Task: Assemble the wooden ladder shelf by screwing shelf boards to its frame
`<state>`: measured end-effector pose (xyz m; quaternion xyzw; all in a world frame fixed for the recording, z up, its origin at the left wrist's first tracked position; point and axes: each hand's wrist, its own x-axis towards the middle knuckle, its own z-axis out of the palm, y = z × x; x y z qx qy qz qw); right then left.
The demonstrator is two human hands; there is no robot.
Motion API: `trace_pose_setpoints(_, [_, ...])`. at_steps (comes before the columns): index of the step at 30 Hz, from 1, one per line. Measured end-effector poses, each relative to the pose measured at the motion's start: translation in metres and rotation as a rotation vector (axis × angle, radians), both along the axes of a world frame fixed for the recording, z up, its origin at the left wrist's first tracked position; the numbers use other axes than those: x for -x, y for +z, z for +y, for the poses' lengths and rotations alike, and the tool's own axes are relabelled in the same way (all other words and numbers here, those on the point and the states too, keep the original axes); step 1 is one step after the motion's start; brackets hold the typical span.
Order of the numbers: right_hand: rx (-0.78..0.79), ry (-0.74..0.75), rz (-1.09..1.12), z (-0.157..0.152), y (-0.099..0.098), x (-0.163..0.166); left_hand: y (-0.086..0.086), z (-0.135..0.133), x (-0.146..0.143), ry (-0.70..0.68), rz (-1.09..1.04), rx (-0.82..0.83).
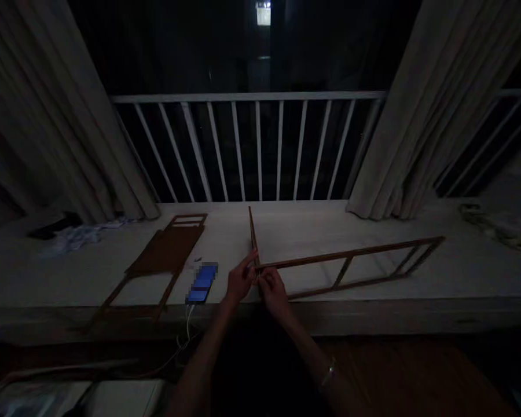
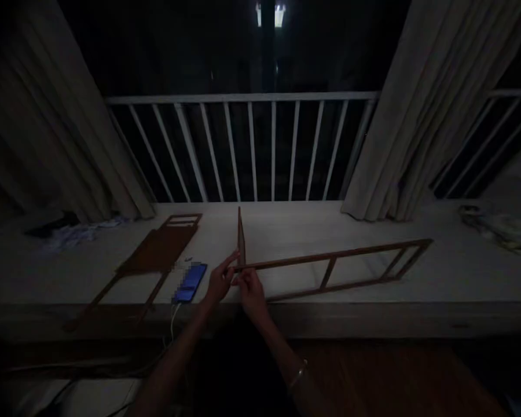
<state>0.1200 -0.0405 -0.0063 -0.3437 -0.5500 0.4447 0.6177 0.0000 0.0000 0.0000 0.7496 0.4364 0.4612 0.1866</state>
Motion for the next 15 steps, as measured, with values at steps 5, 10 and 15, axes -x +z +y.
trace_pose_setpoints(5, [0.036, -0.006, 0.019, -0.0003, 0.0005, 0.0027, -0.0005, -0.0006, -0.0004, 0.018, -0.005, 0.001])
trace_pose_setpoints(10, [0.048, -0.016, 0.015, -0.0008, 0.0008, 0.0032, -0.0007, 0.0000, -0.0014, 0.032, -0.021, -0.003])
trace_pose_setpoints(15, [0.058, -0.032, 0.018, -0.0014, 0.0005, 0.0044, 0.0005, -0.0003, -0.0009, 0.040, -0.019, -0.006])
